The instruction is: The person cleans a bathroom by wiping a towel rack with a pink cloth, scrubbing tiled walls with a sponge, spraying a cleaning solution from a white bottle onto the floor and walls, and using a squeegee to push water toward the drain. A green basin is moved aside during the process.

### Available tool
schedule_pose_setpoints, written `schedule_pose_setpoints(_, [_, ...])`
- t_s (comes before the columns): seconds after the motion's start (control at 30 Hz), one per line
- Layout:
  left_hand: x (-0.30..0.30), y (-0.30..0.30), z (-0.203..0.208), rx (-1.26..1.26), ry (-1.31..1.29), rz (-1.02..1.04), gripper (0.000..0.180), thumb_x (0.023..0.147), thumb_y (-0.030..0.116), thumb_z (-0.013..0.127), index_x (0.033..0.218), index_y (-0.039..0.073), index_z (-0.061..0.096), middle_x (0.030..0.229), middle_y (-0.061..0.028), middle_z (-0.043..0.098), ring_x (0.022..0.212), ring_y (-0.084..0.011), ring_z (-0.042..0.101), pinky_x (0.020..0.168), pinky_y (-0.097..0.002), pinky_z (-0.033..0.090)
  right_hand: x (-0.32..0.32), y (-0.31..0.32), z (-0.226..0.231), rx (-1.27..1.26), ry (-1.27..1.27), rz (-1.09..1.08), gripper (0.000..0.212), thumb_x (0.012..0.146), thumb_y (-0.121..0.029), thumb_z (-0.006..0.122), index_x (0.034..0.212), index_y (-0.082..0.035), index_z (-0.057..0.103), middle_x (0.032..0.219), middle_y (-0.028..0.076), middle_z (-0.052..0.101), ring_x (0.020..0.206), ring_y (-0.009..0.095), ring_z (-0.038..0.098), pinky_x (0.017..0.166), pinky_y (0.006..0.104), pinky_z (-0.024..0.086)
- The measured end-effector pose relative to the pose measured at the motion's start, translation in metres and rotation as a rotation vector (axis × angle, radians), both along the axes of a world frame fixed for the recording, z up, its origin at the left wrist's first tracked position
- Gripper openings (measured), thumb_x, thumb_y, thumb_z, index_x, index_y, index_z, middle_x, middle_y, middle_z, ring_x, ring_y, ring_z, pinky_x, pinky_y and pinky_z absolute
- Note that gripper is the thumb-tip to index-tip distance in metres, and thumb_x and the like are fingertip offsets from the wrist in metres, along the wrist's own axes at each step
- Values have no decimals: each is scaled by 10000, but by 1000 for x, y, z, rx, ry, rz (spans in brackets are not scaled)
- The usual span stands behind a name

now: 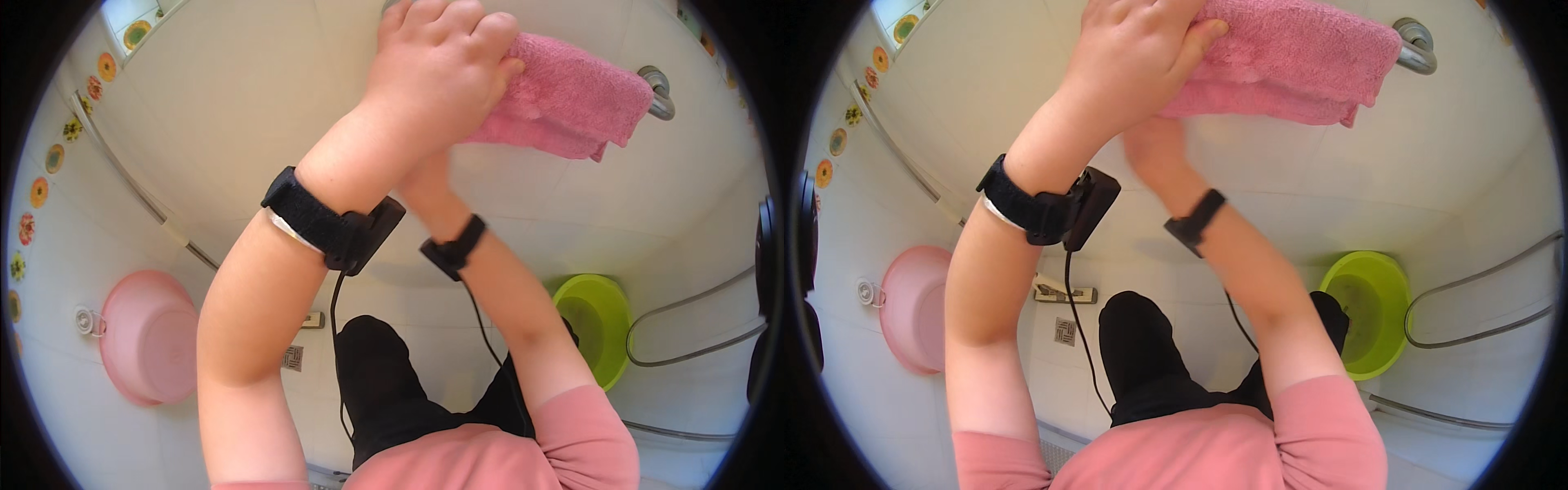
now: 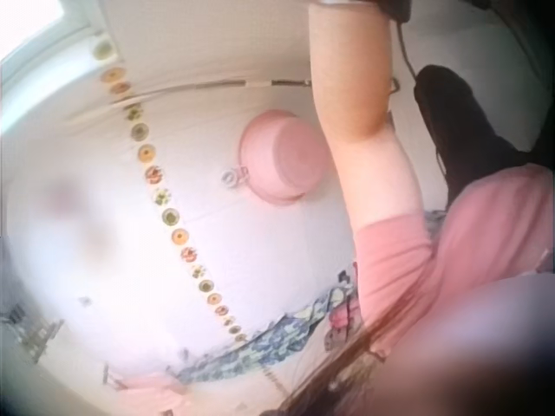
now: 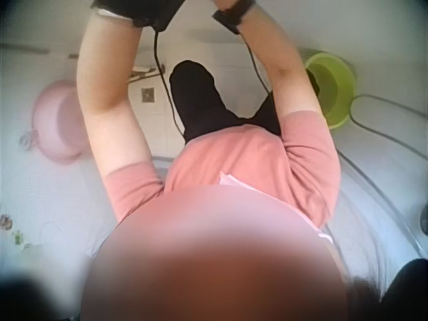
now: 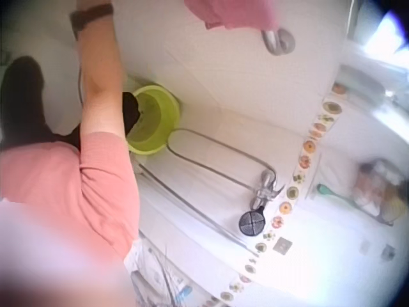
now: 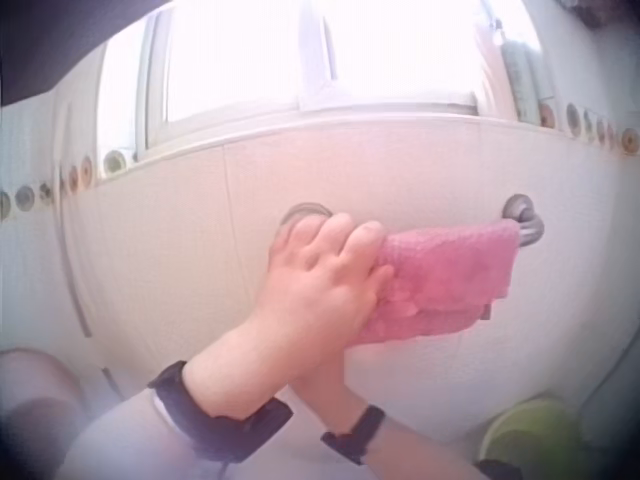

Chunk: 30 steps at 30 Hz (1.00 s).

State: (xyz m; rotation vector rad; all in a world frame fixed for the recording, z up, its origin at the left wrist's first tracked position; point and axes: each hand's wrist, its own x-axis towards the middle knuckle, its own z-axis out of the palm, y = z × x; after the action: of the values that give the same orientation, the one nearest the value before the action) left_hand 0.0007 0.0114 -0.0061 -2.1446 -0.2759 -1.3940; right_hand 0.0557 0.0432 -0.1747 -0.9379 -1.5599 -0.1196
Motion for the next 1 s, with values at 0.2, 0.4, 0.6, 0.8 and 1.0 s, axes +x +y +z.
schedule_pose_setpoints(0.2, [13,6,-13,-20,-97,93,338,739,317,643,1029,148,602,941,-54,567,1001,-282,488,943,-565,282,-24,-26,-114,-524,-275,76,175,839,-217,517,829,-63,599,831,149,614,813,366,571,711,464,458])
schedule_pose_setpoints(0.4, [24,6,-8,98,-285,66,309,648,299,702,890,135,602,861,-46,542,871,-263,491,877,-506,337,161,-84,-18,-144,-427,-461,138,799,-45,598,920,-89,647,862,100,612,814,277,580,716,373,470])
schedule_pose_setpoints(0.6, [20,-2,-8,77,-287,111,298,612,312,704,819,121,609,824,-52,548,873,-272,493,877,-511,339,109,-15,33,128,-245,-474,243,847,-113,601,1090,-94,602,1055,91,620,983,244,577,781,340,465])
schedule_pose_setpoints(0.8, [11,-8,-8,18,-152,85,304,642,322,697,855,125,609,854,-52,565,895,-256,514,838,-446,370,-50,21,-38,-22,-274,40,280,830,-175,575,1095,-84,591,1105,125,592,1040,287,542,848,372,448])
schedule_pose_setpoints(1.0, [4,4,0,7,-80,-41,275,737,196,637,977,103,540,883,-70,511,877,-268,492,845,-411,379,14,-31,-139,-389,-789,46,94,754,-121,555,795,-60,612,866,88,590,825,238,581,706,388,478])
